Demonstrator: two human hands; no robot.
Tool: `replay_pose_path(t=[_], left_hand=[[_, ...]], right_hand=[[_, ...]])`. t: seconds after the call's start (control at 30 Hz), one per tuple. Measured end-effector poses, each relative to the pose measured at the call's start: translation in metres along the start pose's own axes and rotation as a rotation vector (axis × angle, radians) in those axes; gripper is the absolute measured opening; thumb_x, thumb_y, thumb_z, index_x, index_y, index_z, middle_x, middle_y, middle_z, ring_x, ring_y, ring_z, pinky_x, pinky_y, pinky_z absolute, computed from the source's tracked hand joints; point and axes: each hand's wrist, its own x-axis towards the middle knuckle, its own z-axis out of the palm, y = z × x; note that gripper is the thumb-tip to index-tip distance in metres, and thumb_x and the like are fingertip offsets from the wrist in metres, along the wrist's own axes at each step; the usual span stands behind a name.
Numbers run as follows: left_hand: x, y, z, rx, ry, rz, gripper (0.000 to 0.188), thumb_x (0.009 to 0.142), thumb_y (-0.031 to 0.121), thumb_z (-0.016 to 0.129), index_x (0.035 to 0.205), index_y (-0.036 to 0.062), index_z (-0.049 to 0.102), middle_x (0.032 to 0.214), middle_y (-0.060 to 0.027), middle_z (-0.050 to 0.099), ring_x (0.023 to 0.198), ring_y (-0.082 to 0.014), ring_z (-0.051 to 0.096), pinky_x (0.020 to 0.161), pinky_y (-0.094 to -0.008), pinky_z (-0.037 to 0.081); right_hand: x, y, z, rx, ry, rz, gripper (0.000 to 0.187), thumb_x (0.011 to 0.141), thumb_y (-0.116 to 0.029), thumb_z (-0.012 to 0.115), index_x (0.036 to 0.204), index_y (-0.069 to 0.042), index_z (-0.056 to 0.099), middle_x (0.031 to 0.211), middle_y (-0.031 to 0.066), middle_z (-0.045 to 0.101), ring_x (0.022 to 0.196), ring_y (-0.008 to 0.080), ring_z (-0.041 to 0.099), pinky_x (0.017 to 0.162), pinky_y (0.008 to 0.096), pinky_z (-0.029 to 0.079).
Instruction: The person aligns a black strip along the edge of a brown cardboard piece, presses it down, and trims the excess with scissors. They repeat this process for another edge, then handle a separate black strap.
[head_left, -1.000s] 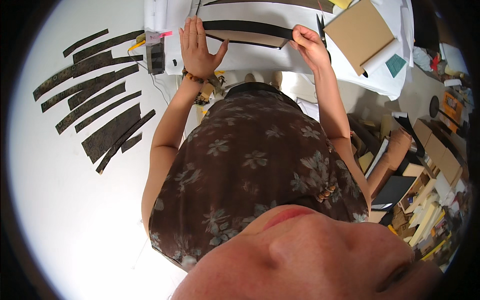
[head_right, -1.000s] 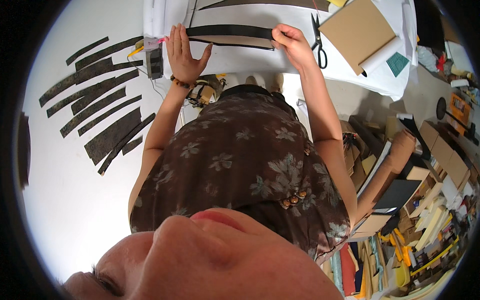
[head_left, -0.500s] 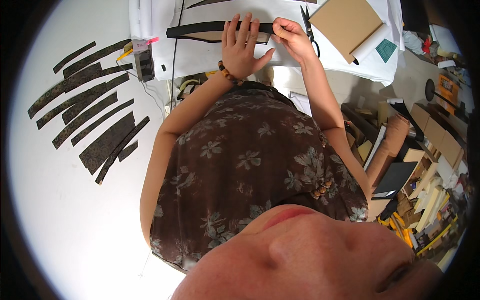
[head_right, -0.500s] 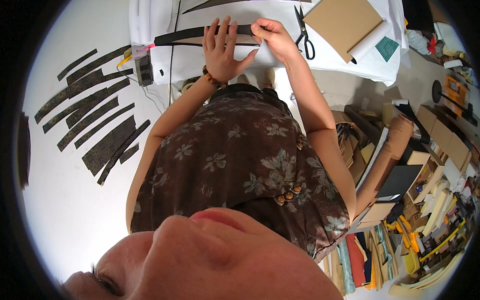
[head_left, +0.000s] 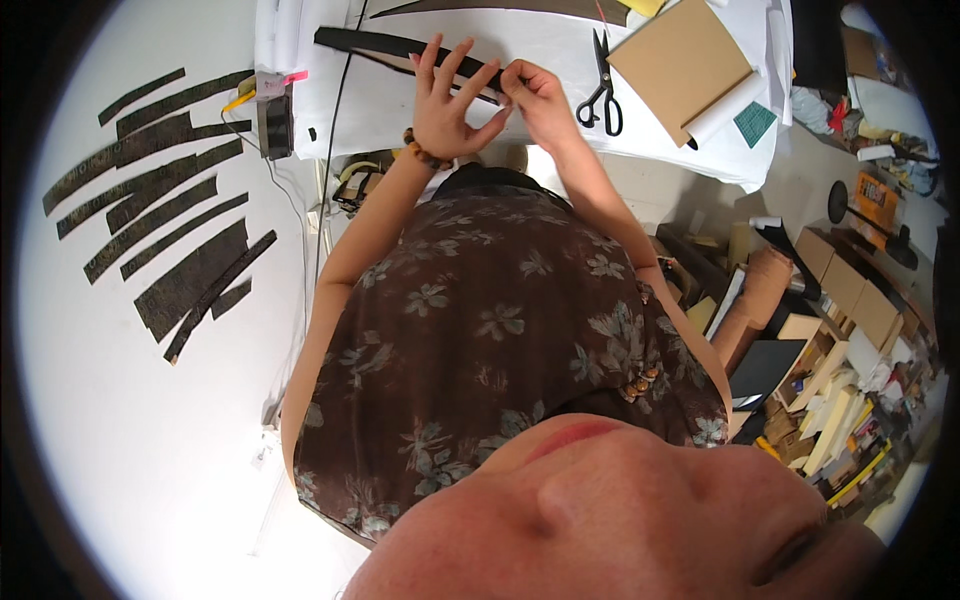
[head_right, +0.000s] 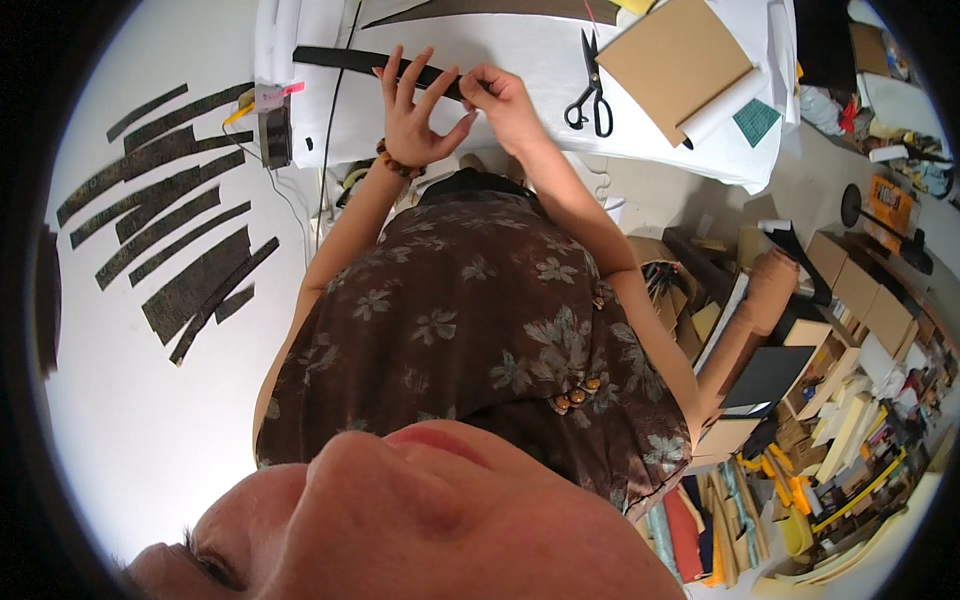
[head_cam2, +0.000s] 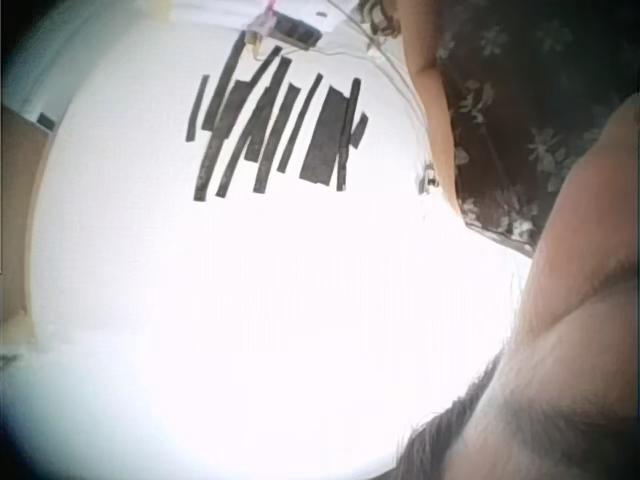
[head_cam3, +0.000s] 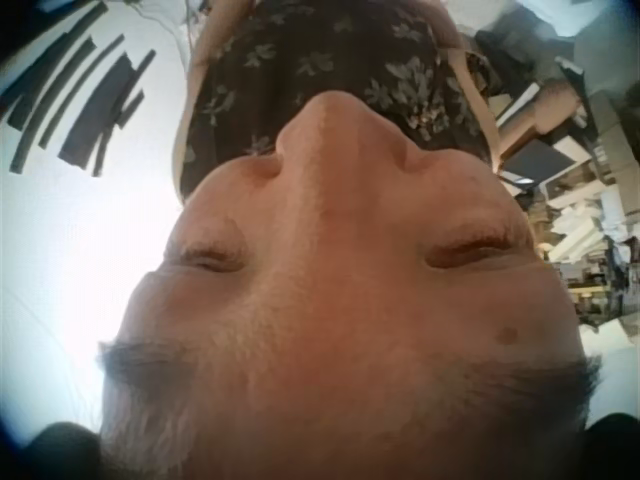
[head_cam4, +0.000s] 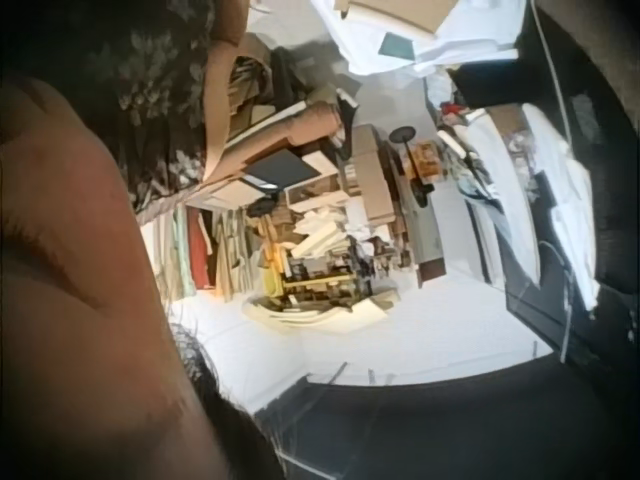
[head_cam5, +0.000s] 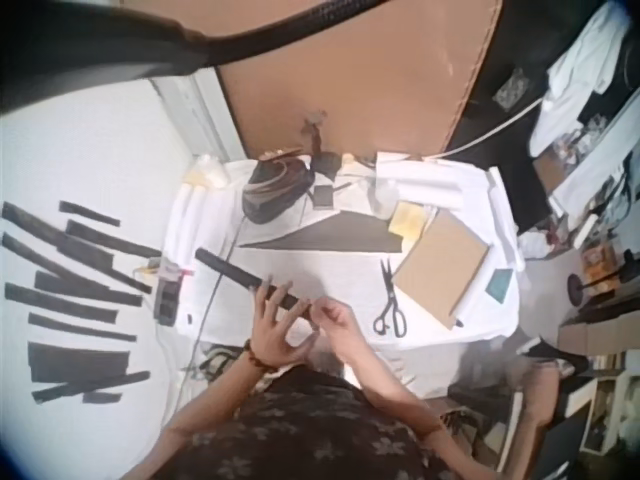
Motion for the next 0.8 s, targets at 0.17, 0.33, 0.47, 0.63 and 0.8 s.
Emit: replay_pose_path(t=[0.17, 0.33, 0.47, 0.63, 0.8], left_hand=[[-0.01, -0.015, -0.022, -0.112, 0.044, -0.064, 0.062, 0.073, 0.025, 0.065, 0.13, 0.003, 0.057, 0.138, -0.0174, 0.047, 0.129, -0.041, 0.041, 0.108, -0.0588, 0.023], [-0.015, 0.002, -0.018, -0.091, 0.088, -0.143, 0.055, 0.078, 0.03, 0.06, 0.128, 0.0091, 0.062, 0.133, -0.0153, 0.053, 0.128, -0.0382, 0.045, 0.108, -0.0573, 0.026], [-0.014, 0.008, -0.011, 0.009, 0.151, -0.221, 0.045, 0.078, 0.035, 0.064, 0.119, 0.0158, 0.067, 0.131, -0.0111, 0.055, 0.128, -0.036, 0.046, 0.104, -0.0616, 0.029], [-0.014, 0.015, 0.0, -0.01, 0.24, -0.342, 0.037, 0.084, 0.028, 0.064, 0.117, 0.0147, 0.069, 0.133, -0.0114, 0.056, 0.132, -0.0379, 0.045, 0.108, -0.063, 0.022], [-0.01, 0.033, 0.002, 0.185, 0.273, -0.478, 0.063, 0.068, 0.042, 0.081, 0.12, 0.0091, 0.066, 0.134, -0.0129, 0.057, 0.132, -0.0364, 0.046, 0.11, -0.0529, 0.027]], right_hand=[[0.0, 0.014, 0.028, 0.029, 0.016, -0.024, 0.015, 0.098, -0.017, 0.058, 0.09, -0.003, 0.059, 0.076, -0.0002, 0.059, 0.072, 0.009, 0.053, 0.072, 0.0238, 0.043], [-0.005, 0.014, 0.019, -0.009, -0.034, 0.001, 0.02, 0.099, -0.021, 0.057, 0.09, -0.004, 0.061, 0.082, 0.0012, 0.062, 0.079, 0.0074, 0.054, 0.076, 0.024, 0.042], [-0.004, 0.001, 0.001, -0.121, -0.099, 0.199, 0.025, 0.099, -0.024, 0.056, 0.092, -0.001, 0.063, 0.084, 0.0018, 0.063, 0.077, 0.0091, 0.056, 0.079, 0.0248, 0.045], [0.082, -0.024, -0.043, -0.483, -0.111, 0.215, 0.045, 0.099, -0.042, 0.052, 0.076, -0.005, 0.063, 0.074, 0.0009, 0.061, 0.068, 0.0084, 0.053, 0.066, 0.0234, 0.04], [0.345, -0.044, -0.026, -1.428, -0.026, -0.788, 0.03, 0.084, -0.026, 0.072, 0.097, -0.003, 0.06, 0.092, 0.0154, 0.067, 0.086, 0.0295, 0.065, 0.077, 0.0384, 0.05]])
